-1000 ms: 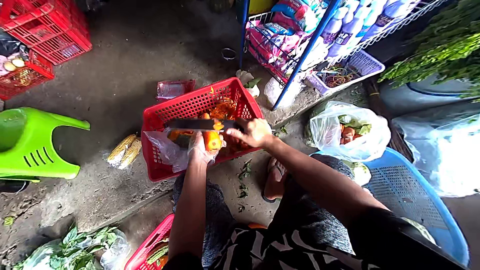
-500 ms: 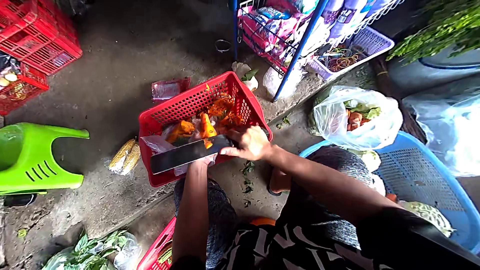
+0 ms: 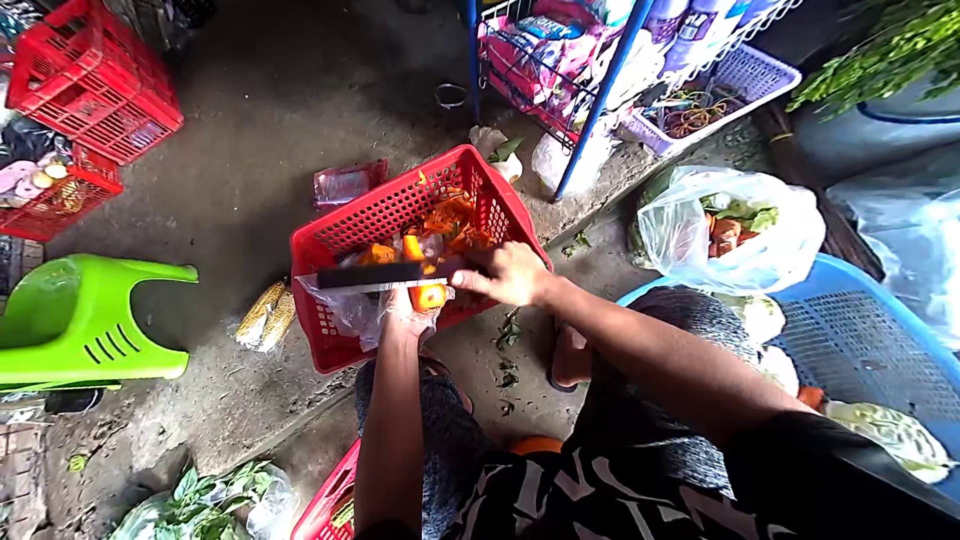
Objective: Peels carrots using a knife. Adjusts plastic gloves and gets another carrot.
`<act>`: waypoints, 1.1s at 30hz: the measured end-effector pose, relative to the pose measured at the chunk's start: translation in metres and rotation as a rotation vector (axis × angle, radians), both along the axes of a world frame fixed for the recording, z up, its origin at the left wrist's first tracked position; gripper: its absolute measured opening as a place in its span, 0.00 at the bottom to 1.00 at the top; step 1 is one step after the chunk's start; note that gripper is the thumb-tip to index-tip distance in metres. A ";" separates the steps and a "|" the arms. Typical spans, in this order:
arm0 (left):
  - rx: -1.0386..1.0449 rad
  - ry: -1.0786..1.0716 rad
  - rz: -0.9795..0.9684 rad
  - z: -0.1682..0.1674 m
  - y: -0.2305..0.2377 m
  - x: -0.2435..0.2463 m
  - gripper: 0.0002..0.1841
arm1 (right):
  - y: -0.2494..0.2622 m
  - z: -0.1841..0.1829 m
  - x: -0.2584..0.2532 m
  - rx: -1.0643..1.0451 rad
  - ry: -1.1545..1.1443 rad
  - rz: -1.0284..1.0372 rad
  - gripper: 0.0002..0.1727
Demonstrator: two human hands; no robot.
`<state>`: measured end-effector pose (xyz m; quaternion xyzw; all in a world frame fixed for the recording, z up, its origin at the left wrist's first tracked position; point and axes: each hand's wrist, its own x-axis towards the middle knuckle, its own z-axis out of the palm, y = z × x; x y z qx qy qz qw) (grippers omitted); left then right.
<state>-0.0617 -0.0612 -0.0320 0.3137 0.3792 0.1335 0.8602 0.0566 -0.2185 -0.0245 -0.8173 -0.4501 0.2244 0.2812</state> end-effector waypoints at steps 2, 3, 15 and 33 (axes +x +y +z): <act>0.021 -0.101 0.058 -0.007 0.002 -0.008 0.23 | -0.001 0.002 -0.011 0.035 -0.096 0.103 0.51; 0.038 -0.164 0.064 -0.012 0.007 -0.012 0.23 | -0.001 0.001 -0.013 0.034 -0.137 0.135 0.52; 0.068 0.037 0.145 0.018 0.011 -0.006 0.21 | 0.005 -0.033 0.015 0.054 -0.306 0.007 0.54; 0.134 -0.019 -0.136 0.000 0.013 -0.015 0.21 | 0.005 -0.001 0.021 -0.067 0.067 -0.265 0.43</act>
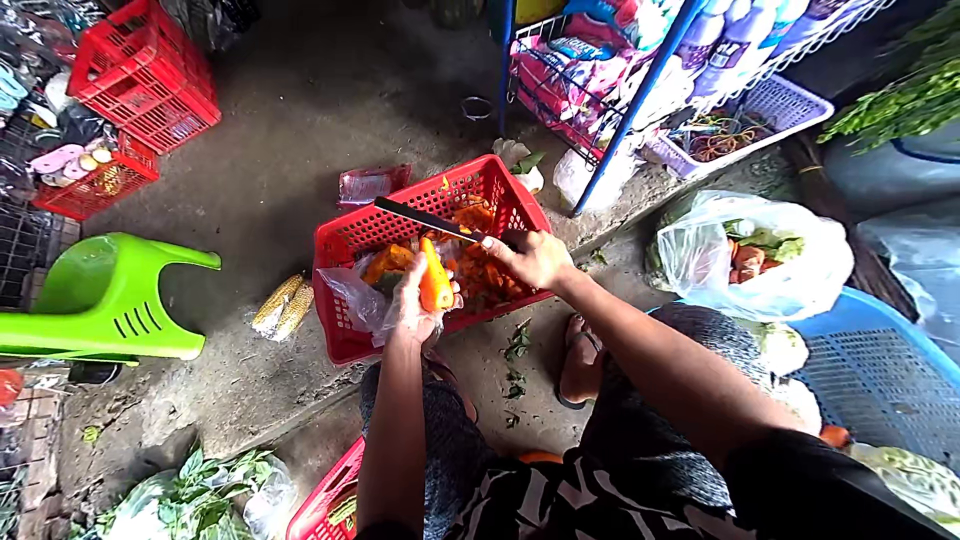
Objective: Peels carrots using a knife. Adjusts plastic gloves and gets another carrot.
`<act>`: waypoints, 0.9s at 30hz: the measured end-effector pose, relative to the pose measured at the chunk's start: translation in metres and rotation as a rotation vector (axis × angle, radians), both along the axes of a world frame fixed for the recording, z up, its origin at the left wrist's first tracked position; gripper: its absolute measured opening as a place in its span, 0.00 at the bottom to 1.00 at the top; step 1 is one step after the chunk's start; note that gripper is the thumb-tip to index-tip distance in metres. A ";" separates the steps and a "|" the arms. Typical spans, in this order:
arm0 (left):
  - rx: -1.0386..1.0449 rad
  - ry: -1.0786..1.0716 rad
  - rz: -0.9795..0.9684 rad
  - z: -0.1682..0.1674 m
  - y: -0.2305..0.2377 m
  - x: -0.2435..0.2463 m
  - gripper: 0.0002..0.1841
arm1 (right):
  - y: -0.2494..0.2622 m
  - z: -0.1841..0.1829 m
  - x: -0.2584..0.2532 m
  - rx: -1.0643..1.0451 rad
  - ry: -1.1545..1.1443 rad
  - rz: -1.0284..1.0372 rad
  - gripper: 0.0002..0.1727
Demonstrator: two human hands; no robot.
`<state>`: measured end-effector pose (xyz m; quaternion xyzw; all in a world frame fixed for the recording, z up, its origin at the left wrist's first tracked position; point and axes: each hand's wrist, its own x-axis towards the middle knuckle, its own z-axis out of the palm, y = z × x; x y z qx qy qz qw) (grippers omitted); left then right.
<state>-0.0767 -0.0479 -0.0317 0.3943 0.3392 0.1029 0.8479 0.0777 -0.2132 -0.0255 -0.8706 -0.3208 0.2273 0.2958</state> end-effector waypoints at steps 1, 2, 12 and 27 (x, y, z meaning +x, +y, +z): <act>0.141 0.025 -0.056 0.001 -0.003 0.000 0.14 | 0.001 0.000 -0.002 0.054 0.003 0.031 0.42; 0.286 0.077 -0.092 0.003 -0.009 0.000 0.16 | 0.002 0.001 -0.004 0.105 0.021 0.076 0.42; 0.702 -0.009 -0.084 0.005 -0.019 -0.013 0.28 | 0.010 -0.026 0.018 -0.175 0.066 0.077 0.49; 0.467 -0.029 0.280 0.010 -0.009 0.003 0.18 | 0.015 -0.027 -0.056 0.439 -0.714 0.325 0.50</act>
